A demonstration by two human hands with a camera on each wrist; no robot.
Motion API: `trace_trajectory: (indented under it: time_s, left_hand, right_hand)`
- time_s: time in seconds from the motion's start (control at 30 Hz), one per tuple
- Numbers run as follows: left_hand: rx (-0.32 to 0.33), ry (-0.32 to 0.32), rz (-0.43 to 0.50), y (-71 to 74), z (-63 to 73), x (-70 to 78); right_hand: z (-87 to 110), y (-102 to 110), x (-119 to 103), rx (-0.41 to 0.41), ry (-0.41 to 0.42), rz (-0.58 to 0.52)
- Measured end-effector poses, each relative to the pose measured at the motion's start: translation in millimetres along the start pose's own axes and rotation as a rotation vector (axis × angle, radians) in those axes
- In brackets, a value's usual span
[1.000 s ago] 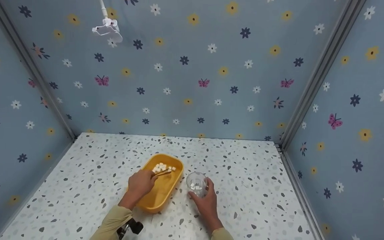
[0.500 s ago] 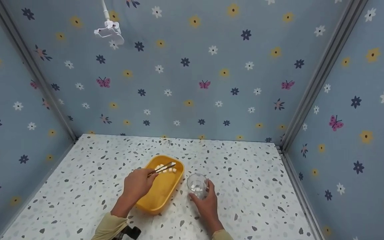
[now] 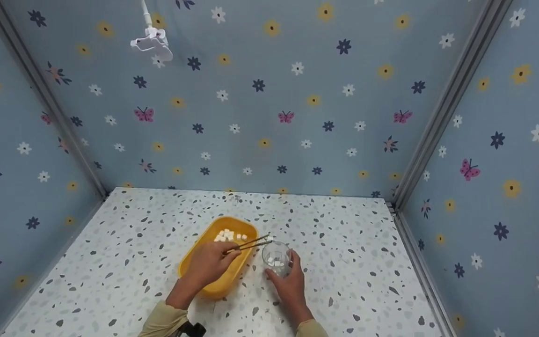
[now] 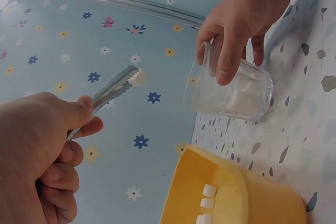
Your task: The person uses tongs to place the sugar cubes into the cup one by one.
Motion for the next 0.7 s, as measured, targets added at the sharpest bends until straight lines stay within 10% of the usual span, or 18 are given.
trace_trajectory:
  time_s: [0.7]
  left_hand:
    - [-0.041,-0.027,0.015,-21.3,1.0,2.2]
  right_hand:
    - [-0.3,-1,2,-0.012,-0.013,-0.001]
Point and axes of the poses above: each hand's wrist, its own z-axis away from the middle knuckle, its own y-axis out of the back of the hand, x = y × z, the point moved 9 cm from there along -z, towards the middle knuckle, and after that the axes turned 2 degrees about -z, right-handed, at the moved point
